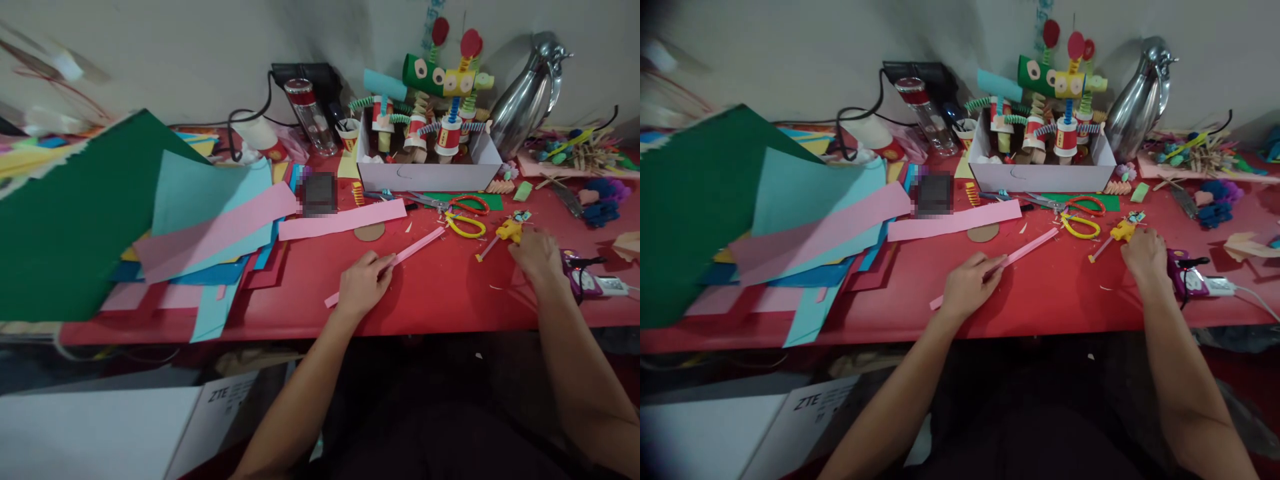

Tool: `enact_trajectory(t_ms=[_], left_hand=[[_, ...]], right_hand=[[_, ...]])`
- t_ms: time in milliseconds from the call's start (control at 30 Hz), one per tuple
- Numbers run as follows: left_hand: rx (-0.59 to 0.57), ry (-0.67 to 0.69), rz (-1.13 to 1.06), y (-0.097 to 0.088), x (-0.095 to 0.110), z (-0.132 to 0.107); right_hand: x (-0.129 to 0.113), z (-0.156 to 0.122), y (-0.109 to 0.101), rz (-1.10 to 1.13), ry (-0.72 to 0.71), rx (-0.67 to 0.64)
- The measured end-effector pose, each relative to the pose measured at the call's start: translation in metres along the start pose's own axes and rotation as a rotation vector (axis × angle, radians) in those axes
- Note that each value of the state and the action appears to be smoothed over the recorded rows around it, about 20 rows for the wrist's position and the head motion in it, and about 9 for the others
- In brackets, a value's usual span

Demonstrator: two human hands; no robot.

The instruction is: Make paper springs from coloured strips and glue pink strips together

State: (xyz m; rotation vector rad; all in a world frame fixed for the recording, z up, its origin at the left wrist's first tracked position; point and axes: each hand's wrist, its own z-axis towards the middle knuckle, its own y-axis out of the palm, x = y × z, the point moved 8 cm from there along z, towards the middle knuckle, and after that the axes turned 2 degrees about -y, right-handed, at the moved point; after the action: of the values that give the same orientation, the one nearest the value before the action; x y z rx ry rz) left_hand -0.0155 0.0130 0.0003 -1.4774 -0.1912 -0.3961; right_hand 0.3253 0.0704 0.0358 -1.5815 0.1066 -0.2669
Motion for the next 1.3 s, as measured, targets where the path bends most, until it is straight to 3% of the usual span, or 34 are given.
enact_trajectory(t_ms=[233,333,400,467,533,600,700,900,1100,1300], left_hand=[[0.017,0.008,-0.037,0.001,-0.002,0.0],[0.009,-0.001,-0.043,0.002,-0.002,0.0],[0.007,-0.005,-0.042,0.001,-0.002,0.0],[0.004,-0.009,-0.04,0.001,-0.002,0.0],[0.001,-0.014,-0.037,0.001,-0.001,0.0],[-0.003,-0.019,-0.034,0.001,-0.001,-0.001],[-0.011,-0.023,-0.032,0.0,-0.001,-0.001],[-0.027,-0.026,-0.032,0.001,-0.001,0.0],[-0.019,-0.009,-0.047,0.001,-0.001,-0.001],[0.015,0.016,-0.056,0.001,-0.002,-0.001]], right_hand=[[-0.002,-0.006,-0.016,-0.038,-0.046,0.015],[0.004,-0.016,-0.031,0.109,-0.011,0.11],[0.002,-0.027,-0.033,0.328,-0.003,0.107],[-0.019,-0.041,-0.023,0.618,-0.11,-0.039],[-0.055,-0.06,-0.014,0.853,-0.335,-0.192],[-0.081,-0.074,-0.01,0.953,-0.476,-0.231],[-0.097,-0.079,-0.003,0.911,-0.515,-0.172],[-0.098,-0.074,0.0,0.855,-0.494,-0.093],[-0.099,-0.073,0.005,0.83,-0.438,-0.095],[-0.112,-0.079,0.004,0.799,-0.472,-0.124]])
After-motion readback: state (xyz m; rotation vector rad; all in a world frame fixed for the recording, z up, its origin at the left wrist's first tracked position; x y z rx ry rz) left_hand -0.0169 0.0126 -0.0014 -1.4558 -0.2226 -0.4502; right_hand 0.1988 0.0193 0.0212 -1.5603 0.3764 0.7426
